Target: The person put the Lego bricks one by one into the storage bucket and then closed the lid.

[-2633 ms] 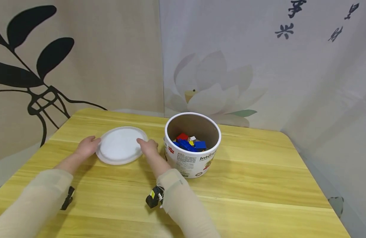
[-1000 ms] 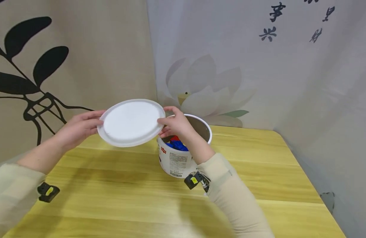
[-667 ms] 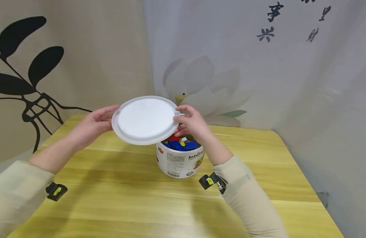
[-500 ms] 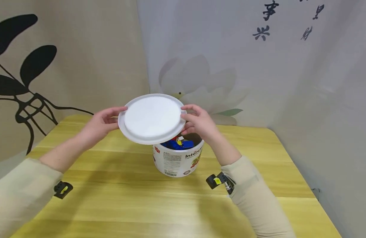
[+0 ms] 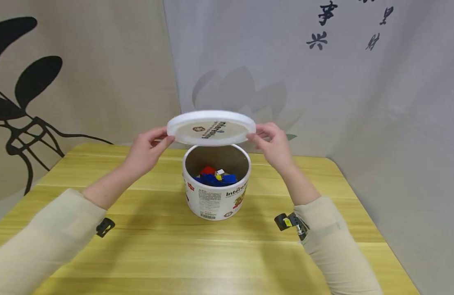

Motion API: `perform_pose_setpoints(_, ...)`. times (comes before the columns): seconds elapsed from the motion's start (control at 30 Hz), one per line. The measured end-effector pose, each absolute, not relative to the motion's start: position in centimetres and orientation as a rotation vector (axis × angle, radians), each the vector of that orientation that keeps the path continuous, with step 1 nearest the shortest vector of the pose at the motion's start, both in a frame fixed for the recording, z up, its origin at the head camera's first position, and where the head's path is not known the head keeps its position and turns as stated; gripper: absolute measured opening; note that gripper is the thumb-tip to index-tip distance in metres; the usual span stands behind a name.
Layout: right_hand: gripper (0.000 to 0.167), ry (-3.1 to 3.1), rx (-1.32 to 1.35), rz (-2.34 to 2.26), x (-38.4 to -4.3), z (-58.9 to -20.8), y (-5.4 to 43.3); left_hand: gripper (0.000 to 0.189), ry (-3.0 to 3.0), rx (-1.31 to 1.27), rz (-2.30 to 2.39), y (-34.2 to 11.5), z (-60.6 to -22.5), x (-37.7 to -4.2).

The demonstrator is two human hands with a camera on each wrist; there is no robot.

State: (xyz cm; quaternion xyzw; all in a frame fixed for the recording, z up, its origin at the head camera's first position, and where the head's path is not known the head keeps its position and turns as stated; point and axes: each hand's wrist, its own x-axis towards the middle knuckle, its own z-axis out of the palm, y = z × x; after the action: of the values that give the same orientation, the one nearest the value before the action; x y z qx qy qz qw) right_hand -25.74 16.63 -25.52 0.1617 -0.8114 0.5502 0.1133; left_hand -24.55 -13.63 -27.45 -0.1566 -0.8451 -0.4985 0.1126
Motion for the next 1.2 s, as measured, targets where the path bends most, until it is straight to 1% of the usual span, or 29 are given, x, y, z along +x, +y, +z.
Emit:
perform_pose_setpoints(0.13,0.031,-2.363,0.428,1.576,-25.5,-24.9,16.8,0.034,-2.455,-0.424,-1.44,-12.8,-27.2,-24.3)
perform_pose_setpoints(0.33,0.04,-2.383,0.275,1.595,-25.6,-24.9,17.0,0.045,-2.453,-0.358,-1.486,-11.7,-27.1,-24.3)
perform_pose_setpoints(0.43,0.043,-2.46,0.19,1.574,-25.9,-25.2,17.0,0.045,-2.468,-0.327,-1.519,-11.3,-27.4,-24.4)
perform_pose_setpoints(0.6,0.043,-2.624,0.107,1.516,-26.3,-26.3,16.9,0.043,-2.53,-0.282,-1.543,-11.3,-28.6,-24.5)
perform_pose_setpoints(0.87,0.038,-2.806,0.061,1.415,-26.8,-28.6,16.5,0.042,-2.616,-0.22,-1.5,-11.4,-30.9,-24.6)
perform_pose_setpoints(1.2,0.034,-2.926,0.051,1.24,-26.8,-29.5,16.2,0.043,-2.672,-0.192,-1.517,-11.3,-32.5,-24.4)
